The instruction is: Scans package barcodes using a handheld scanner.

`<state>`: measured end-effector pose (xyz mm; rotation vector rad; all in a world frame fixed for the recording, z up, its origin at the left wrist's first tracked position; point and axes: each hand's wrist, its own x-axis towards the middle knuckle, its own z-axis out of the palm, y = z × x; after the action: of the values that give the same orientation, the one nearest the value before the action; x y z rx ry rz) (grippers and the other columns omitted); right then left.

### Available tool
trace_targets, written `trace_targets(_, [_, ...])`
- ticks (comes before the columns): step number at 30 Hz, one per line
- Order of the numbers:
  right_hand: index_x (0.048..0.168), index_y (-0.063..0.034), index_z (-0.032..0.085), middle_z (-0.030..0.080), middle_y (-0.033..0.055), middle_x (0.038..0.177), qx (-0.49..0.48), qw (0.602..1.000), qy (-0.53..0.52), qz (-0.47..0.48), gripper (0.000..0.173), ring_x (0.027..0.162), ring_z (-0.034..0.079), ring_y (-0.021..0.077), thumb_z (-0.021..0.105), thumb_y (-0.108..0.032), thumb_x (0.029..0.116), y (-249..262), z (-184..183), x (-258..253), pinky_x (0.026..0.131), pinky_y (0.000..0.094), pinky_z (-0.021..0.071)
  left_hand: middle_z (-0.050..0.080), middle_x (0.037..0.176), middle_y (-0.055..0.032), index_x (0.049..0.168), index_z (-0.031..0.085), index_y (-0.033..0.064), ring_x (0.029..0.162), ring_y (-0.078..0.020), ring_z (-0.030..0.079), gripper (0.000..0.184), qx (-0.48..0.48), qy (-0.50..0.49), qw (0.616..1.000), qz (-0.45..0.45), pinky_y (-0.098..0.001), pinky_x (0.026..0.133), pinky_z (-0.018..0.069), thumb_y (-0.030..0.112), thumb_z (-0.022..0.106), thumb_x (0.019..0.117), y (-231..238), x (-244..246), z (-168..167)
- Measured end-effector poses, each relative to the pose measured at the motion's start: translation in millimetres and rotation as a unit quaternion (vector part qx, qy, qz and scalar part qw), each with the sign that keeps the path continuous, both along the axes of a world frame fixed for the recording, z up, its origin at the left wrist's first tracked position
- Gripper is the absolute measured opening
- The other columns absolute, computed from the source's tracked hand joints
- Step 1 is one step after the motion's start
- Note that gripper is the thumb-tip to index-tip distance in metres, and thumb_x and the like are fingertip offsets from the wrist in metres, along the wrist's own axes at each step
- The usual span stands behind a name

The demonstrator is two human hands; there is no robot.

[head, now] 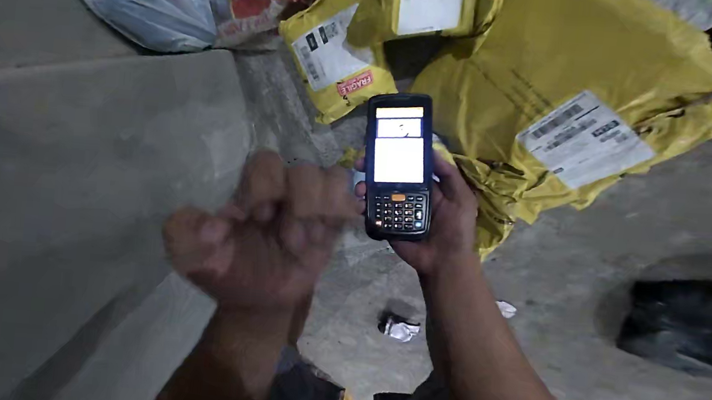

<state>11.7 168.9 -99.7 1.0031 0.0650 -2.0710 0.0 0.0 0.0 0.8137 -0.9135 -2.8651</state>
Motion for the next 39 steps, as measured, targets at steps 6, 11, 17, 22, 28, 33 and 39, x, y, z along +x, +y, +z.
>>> trace_targets(6, [0.139, -0.0193, 0.053, 0.060, 0.0199, 0.131, 0.010, 1.000, -0.003, 0.010, 0.063, 0.100, 0.068, 0.0326, 0.027, -0.064, 0.1026, -1.3, -0.5, 5.9, 0.080, 0.0471, 0.0601, 0.062, 0.080, 0.0018, 0.085, 0.060, 0.0196, 0.068, -0.0117, 0.058, 0.037, -0.097, -0.248, 0.964, -0.024, -0.0277, 0.059, 0.0482, 0.034, 0.030, 0.0996, -56.0, 38.6, -147.8])
trace_targets(11, [0.136, -0.0140, 0.055, 0.064, 0.0231, 0.120, -0.028, 0.988, -0.139, 0.060, 0.064, 0.094, 0.069, 0.0344, 0.027, -0.061, 0.1024, -18.0, 3.2, 22.1, 0.078, 0.0473, 0.0593, 0.064, 0.112, -0.0055, 0.120, 0.054, 0.0115, 0.087, -0.0151, 0.064, 0.027, -0.142, -0.433, 0.880, -0.132, -0.0335, 0.071, 0.0554, 0.028, 0.043, 0.1031, -46.9, 67.8, -229.8])
trace_targets(17, [0.133, -0.0079, 0.056, 0.065, 0.0259, 0.116, -0.027, 0.983, -0.157, 0.089, 0.064, 0.094, 0.069, 0.0364, 0.026, -0.057, 0.1043, -29.8, 0.1, 39.3, 0.081, 0.0483, 0.0598, 0.068, 0.117, -0.0123, 0.145, 0.048, 0.0092, 0.085, -0.0181, 0.070, 0.069, -0.075, -0.468, 0.878, -0.066, -0.0315, 0.071, 0.0589, 0.064, 0.034, 0.1046, -32.9, 63.8, -293.2])
trace_targets(22, [0.137, -0.0057, 0.050, 0.062, 0.0288, 0.121, -0.025, 0.989, -0.126, 0.073, 0.066, 0.095, 0.069, 0.0393, 0.023, -0.056, 0.1056, -28.4, -3.4, 40.7, 0.079, 0.0511, 0.0598, 0.064, 0.107, -0.0072, 0.133, 0.053, 0.0086, 0.080, -0.0112, 0.062, 0.035, -0.147, -0.456, 0.878, 0.004, -0.0253, 0.069, 0.0549, 0.031, 0.056, 0.1059, -46.8, 48.6, -326.3])
trace_targets(28, [0.138, -0.0063, 0.050, 0.063, 0.0308, 0.123, -0.051, 0.989, -0.127, 0.063, 0.068, 0.096, 0.070, 0.0414, 0.017, -0.057, 0.1052, -25.1, 1.4, 44.3, 0.078, 0.0506, 0.0605, 0.063, 0.118, -0.0220, 0.126, 0.055, -0.0062, 0.107, -0.0281, 0.066, 0.033, -0.484, -0.374, 0.786, -0.088, -0.0460, 0.096, 0.0572, 0.021, 0.053, 0.1066, -90.7, 27.0, -259.8])
trace_targets(33, [0.137, -0.0062, 0.051, 0.062, 0.0299, 0.124, -0.076, 0.990, -0.104, 0.061, 0.064, 0.097, 0.069, 0.0411, 0.018, -0.052, 0.1063, -22.3, -2.4, 55.4, 0.078, 0.0508, 0.0602, 0.066, 0.116, -0.0192, 0.119, 0.063, -0.0026, 0.107, -0.0271, 0.066, 0.031, -0.672, -0.319, 0.603, -0.286, -0.0479, 0.097, 0.0532, 0.022, 0.049, 0.1065, -141.6, 7.9, -191.1])
trace_targets(39, [0.137, -0.0061, 0.050, 0.064, 0.0289, 0.120, -0.048, 0.989, -0.104, 0.089, 0.066, 0.095, 0.070, 0.0397, 0.018, -0.055, 0.1062, -23.2, 0.6, 56.9, 0.079, 0.0505, 0.0605, 0.067, 0.120, -0.0160, 0.126, 0.062, 0.0025, 0.109, -0.0241, 0.066, 0.032, -0.662, -0.265, 0.607, -0.351, -0.0469, 0.097, 0.0538, 0.025, 0.051, 0.1063, -167.6, -8.0, -211.4])
